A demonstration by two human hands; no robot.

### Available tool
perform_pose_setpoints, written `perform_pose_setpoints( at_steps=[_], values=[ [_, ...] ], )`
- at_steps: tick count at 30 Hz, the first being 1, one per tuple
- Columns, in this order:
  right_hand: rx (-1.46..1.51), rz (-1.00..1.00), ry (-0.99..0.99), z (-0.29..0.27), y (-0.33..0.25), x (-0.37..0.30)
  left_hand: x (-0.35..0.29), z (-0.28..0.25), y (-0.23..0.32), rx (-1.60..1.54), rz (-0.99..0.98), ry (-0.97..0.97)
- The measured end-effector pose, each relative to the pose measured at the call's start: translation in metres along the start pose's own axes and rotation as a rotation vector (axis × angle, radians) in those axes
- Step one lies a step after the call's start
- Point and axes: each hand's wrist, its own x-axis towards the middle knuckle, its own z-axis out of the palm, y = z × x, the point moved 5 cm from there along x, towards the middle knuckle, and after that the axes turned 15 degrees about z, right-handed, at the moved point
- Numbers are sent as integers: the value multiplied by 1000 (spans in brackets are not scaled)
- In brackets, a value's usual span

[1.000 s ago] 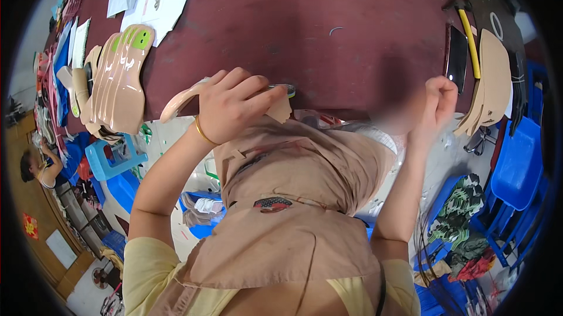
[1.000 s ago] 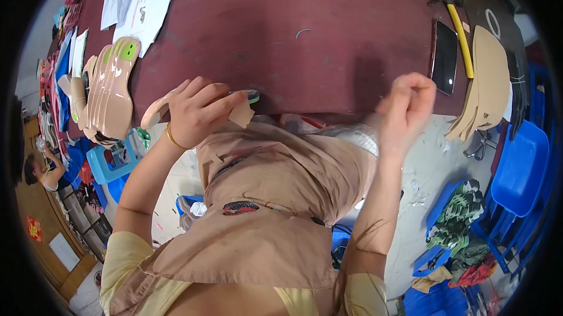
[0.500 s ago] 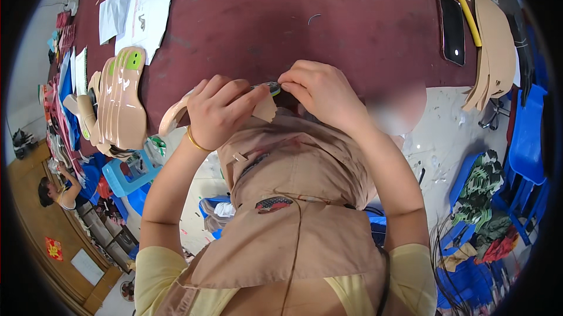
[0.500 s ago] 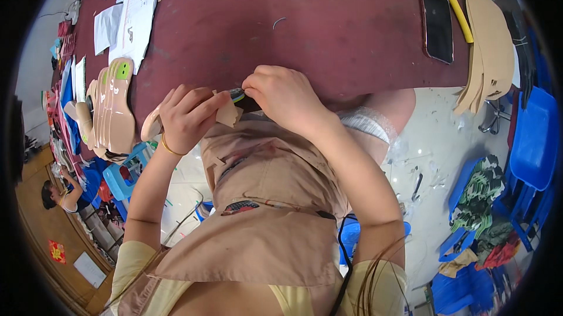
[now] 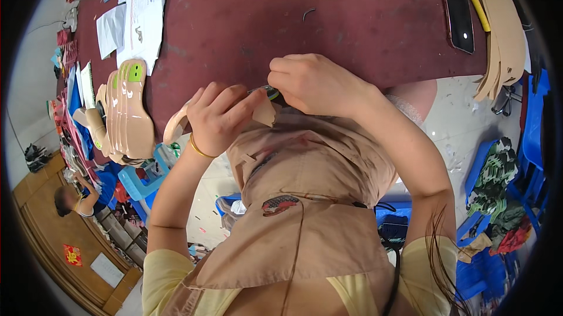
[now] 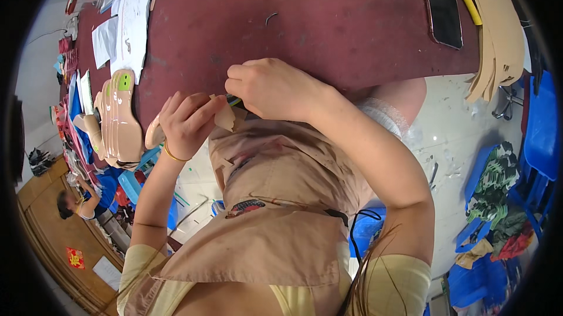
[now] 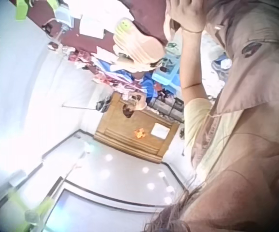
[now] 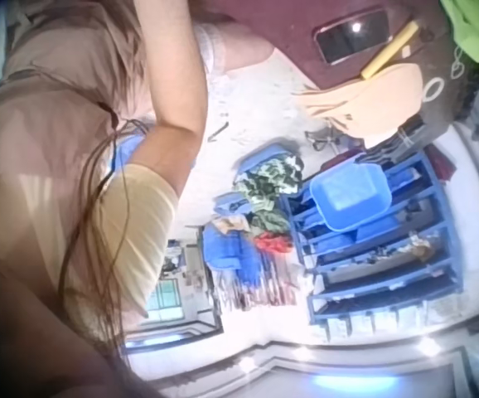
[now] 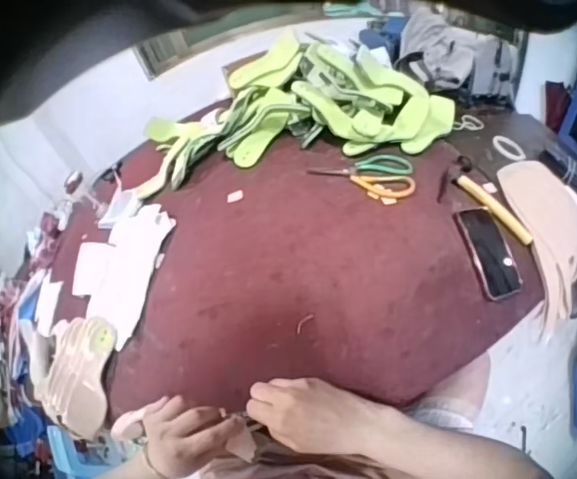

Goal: The recorder is seen assembling shoe components, specifically attaching the upper to the insole and trimming materials.

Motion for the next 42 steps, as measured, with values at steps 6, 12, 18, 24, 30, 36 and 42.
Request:
perform_pose_setpoints(
  at_steps=[6, 12, 18, 24, 30, 36, 42],
  values=[
    [320, 217, -9, -6, 15, 1, -2, -1, 0, -2, 2, 9],
    [1493, 617, 151, -27, 62, -23, 0, -1, 0, -1, 14, 22],
    [831, 747, 115, 0, 22, -14, -1, -1, -1, -14, 6, 12],
    [852, 913, 16, 20, 7, -18, -2, 0, 1, 18, -4, 19],
    [572, 807, 199, 30, 15, -2, -2, -1, 4, 51, -1, 45],
    [774, 991, -70, 18, 16, 2, -4, -3, 5, 81, 4, 83],
    [381, 874, 20, 26, 13, 8, 1, -1, 4, 109, -4, 103]
  ],
)
